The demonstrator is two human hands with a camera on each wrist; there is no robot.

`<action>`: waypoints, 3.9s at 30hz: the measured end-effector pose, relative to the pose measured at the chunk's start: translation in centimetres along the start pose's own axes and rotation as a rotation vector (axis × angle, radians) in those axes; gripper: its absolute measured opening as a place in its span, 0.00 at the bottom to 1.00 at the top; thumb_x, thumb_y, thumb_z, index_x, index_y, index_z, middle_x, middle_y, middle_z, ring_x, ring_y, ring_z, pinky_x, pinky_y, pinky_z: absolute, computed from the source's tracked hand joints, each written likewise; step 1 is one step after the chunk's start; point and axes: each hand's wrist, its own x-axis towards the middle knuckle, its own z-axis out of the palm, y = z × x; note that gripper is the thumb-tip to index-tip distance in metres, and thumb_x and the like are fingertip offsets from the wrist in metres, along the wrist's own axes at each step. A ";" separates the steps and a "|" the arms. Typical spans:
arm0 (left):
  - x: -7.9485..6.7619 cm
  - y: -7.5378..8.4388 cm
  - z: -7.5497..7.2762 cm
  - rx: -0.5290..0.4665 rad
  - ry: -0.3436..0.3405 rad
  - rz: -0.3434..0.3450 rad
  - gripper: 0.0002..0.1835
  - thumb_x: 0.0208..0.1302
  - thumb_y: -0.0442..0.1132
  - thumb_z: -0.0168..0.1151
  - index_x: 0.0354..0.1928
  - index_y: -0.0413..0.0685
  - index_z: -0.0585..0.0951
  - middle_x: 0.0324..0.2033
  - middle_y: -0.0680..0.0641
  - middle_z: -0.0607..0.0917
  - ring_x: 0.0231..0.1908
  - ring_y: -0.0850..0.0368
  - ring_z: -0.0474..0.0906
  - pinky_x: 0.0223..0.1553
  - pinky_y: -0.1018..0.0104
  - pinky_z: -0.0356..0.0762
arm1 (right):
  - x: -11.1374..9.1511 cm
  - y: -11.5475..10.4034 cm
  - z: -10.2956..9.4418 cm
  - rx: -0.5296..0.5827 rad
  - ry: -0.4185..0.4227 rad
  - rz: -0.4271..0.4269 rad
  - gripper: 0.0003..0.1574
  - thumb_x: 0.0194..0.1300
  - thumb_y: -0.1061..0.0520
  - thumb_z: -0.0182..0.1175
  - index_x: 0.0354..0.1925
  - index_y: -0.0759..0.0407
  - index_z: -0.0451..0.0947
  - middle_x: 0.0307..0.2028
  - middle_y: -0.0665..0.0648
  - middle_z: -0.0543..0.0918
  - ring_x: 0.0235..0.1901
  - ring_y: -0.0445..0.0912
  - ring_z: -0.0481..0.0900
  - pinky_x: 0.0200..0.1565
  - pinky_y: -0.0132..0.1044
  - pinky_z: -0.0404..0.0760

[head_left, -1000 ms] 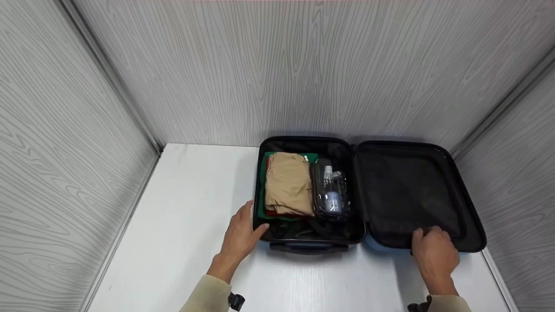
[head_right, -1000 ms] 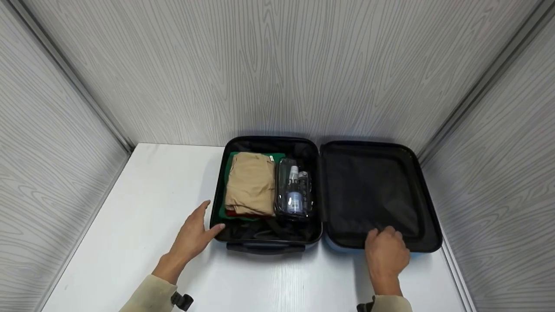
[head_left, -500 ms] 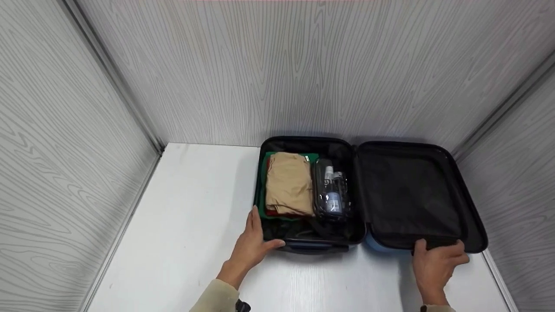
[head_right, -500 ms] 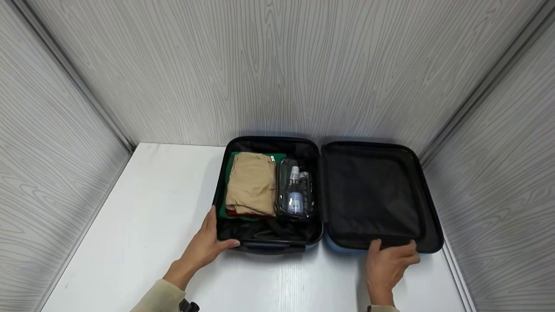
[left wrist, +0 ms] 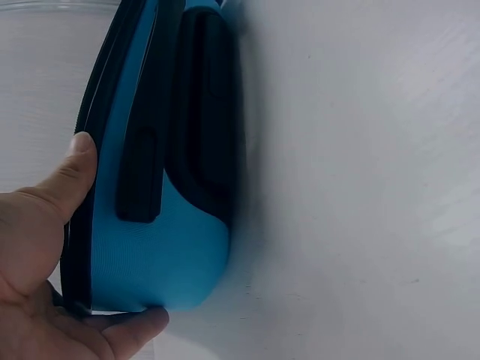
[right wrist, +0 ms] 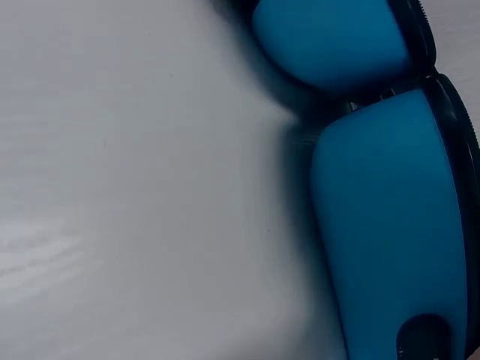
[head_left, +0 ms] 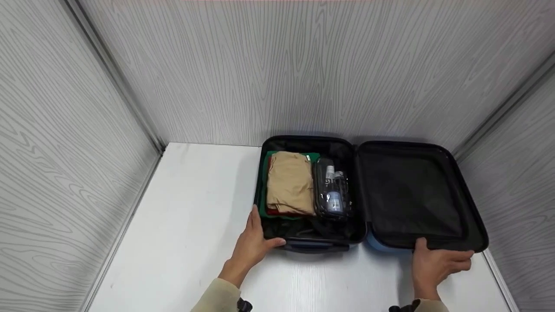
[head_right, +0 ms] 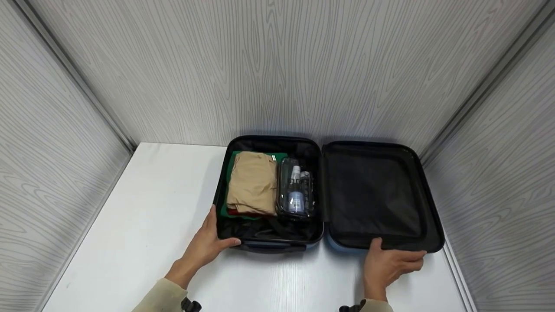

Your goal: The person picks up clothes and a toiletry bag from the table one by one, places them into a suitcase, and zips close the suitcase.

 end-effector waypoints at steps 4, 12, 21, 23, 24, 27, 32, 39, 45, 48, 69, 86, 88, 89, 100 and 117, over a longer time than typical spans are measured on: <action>0.0 -0.1 0.1 0.004 -0.003 0.004 0.72 0.57 0.63 0.78 0.85 0.39 0.38 0.83 0.31 0.48 0.78 0.31 0.59 0.73 0.40 0.66 | 0.3 0.2 0.0 0.028 -0.053 0.086 0.75 0.70 0.39 0.56 0.78 0.61 0.07 0.79 0.70 0.25 0.77 0.69 0.44 0.74 0.61 0.54; -0.2 0.1 -0.1 0.005 -0.006 0.008 0.71 0.58 0.63 0.77 0.85 0.40 0.38 0.83 0.31 0.48 0.78 0.32 0.59 0.73 0.40 0.66 | 0.2 0.1 -0.2 0.367 -0.261 0.293 0.63 0.73 0.38 0.58 0.84 0.60 0.31 0.71 0.60 0.62 0.62 0.51 0.71 0.69 0.48 0.76; -0.2 0.4 0.0 -0.002 -0.026 0.007 0.72 0.58 0.63 0.78 0.85 0.40 0.37 0.83 0.32 0.47 0.78 0.32 0.59 0.73 0.39 0.66 | 0.4 -0.1 -1.2 0.827 -0.378 0.522 0.25 0.76 0.53 0.62 0.65 0.40 0.65 0.58 0.45 0.69 0.72 0.43 0.63 0.77 0.52 0.63; -0.2 0.4 0.0 0.004 -0.025 0.008 0.72 0.58 0.63 0.78 0.85 0.40 0.37 0.83 0.32 0.47 0.77 0.32 0.60 0.73 0.39 0.67 | 0.3 -0.1 -1.3 0.842 -0.378 0.508 0.26 0.75 0.54 0.63 0.64 0.41 0.65 0.59 0.45 0.69 0.70 0.43 0.64 0.77 0.52 0.62; -0.1 0.5 0.0 0.003 -0.026 0.007 0.72 0.58 0.63 0.78 0.85 0.40 0.37 0.83 0.32 0.47 0.77 0.32 0.61 0.72 0.39 0.67 | 0.3 -0.1 -1.3 0.842 -0.376 0.493 0.28 0.75 0.53 0.63 0.67 0.41 0.64 0.59 0.45 0.69 0.69 0.43 0.65 0.77 0.51 0.62; -0.1 0.6 0.0 -0.002 -0.035 -0.002 0.72 0.58 0.63 0.78 0.85 0.40 0.37 0.83 0.32 0.47 0.76 0.32 0.62 0.72 0.40 0.68 | 0.0 -0.3 -1.2 0.860 -0.351 0.463 0.38 0.75 0.53 0.64 0.74 0.41 0.57 0.59 0.45 0.68 0.65 0.40 0.68 0.77 0.50 0.62; 0.0 0.8 0.1 -0.010 -0.047 -0.011 0.72 0.58 0.63 0.78 0.85 0.41 0.37 0.83 0.32 0.47 0.77 0.32 0.62 0.72 0.40 0.68 | -0.4 -0.8 -0.9 0.913 -0.286 0.404 0.55 0.75 0.51 0.65 0.80 0.35 0.38 0.61 0.44 0.66 0.68 0.40 0.69 0.77 0.49 0.63; 0.2 0.7 -0.1 -0.007 -0.066 -0.020 0.73 0.57 0.65 0.78 0.85 0.42 0.37 0.83 0.33 0.48 0.79 0.34 0.58 0.75 0.40 0.64 | -0.8 -2.2 -1.0 0.920 -0.230 0.271 0.57 0.75 0.49 0.66 0.80 0.37 0.36 0.62 0.40 0.65 0.68 0.38 0.67 0.80 0.44 0.57; 0.4 0.6 -0.1 -0.023 -0.061 -0.023 0.74 0.56 0.66 0.78 0.85 0.42 0.37 0.83 0.33 0.49 0.79 0.34 0.57 0.75 0.40 0.63 | -1.3 -3.4 -1.2 0.839 -0.196 0.131 0.58 0.73 0.47 0.67 0.84 0.45 0.40 0.61 0.39 0.66 0.68 0.38 0.65 0.78 0.33 0.58; 0.5 0.5 -0.1 -0.027 -0.054 -0.016 0.75 0.56 0.65 0.78 0.85 0.41 0.36 0.83 0.31 0.50 0.78 0.33 0.58 0.74 0.40 0.64 | -1.5 -3.9 -1.3 0.827 -0.172 0.052 0.56 0.73 0.50 0.67 0.82 0.47 0.41 0.65 0.42 0.65 0.69 0.39 0.65 0.74 0.28 0.62; 0.6 0.8 -0.4 0.008 -0.059 -0.005 0.73 0.54 0.66 0.79 0.85 0.40 0.42 0.82 0.31 0.54 0.77 0.33 0.62 0.72 0.40 0.68 | -3.7 -6.4 -0.8 0.616 -0.181 -0.476 0.74 0.61 0.64 0.74 0.84 0.39 0.35 0.79 0.52 0.53 0.76 0.45 0.55 0.68 0.22 0.60; 0.6 0.7 -0.4 0.016 -0.051 0.007 0.72 0.55 0.67 0.78 0.85 0.40 0.43 0.82 0.31 0.55 0.77 0.32 0.61 0.73 0.39 0.66 | -5.4 -7.2 0.3 0.372 -0.133 -0.819 0.89 0.46 0.71 0.81 0.85 0.51 0.29 0.82 0.53 0.47 0.80 0.47 0.51 0.75 0.33 0.52; 0.6 0.6 -0.5 0.016 -0.048 0.010 0.72 0.55 0.67 0.78 0.85 0.40 0.43 0.82 0.31 0.55 0.77 0.32 0.61 0.73 0.39 0.66 | -5.7 -7.3 0.4 0.358 -0.132 -0.845 0.89 0.43 0.71 0.82 0.85 0.54 0.30 0.81 0.55 0.49 0.79 0.48 0.52 0.75 0.35 0.54; 0.7 0.6 -0.5 0.017 -0.046 0.014 0.72 0.55 0.68 0.77 0.85 0.40 0.43 0.81 0.31 0.55 0.77 0.32 0.61 0.73 0.39 0.66 | -5.9 -7.4 0.4 0.349 -0.131 -0.861 0.89 0.43 0.70 0.82 0.85 0.55 0.31 0.81 0.56 0.49 0.79 0.48 0.53 0.75 0.37 0.55; 0.6 0.5 -0.4 -0.003 -0.032 0.028 0.72 0.55 0.66 0.79 0.85 0.38 0.44 0.81 0.31 0.56 0.77 0.32 0.61 0.73 0.40 0.66 | -7.5 -7.9 1.4 0.230 -0.080 -1.080 0.83 0.41 0.61 0.86 0.81 0.66 0.40 0.78 0.69 0.53 0.76 0.63 0.57 0.73 0.67 0.60; 0.5 1.0 -0.2 -0.056 -0.005 0.049 0.70 0.56 0.60 0.81 0.85 0.41 0.44 0.81 0.34 0.57 0.78 0.36 0.61 0.73 0.39 0.67 | -8.8 -8.7 4.6 0.124 0.124 -1.602 0.60 0.64 0.32 0.68 0.74 0.71 0.61 0.71 0.73 0.68 0.69 0.68 0.67 0.75 0.55 0.61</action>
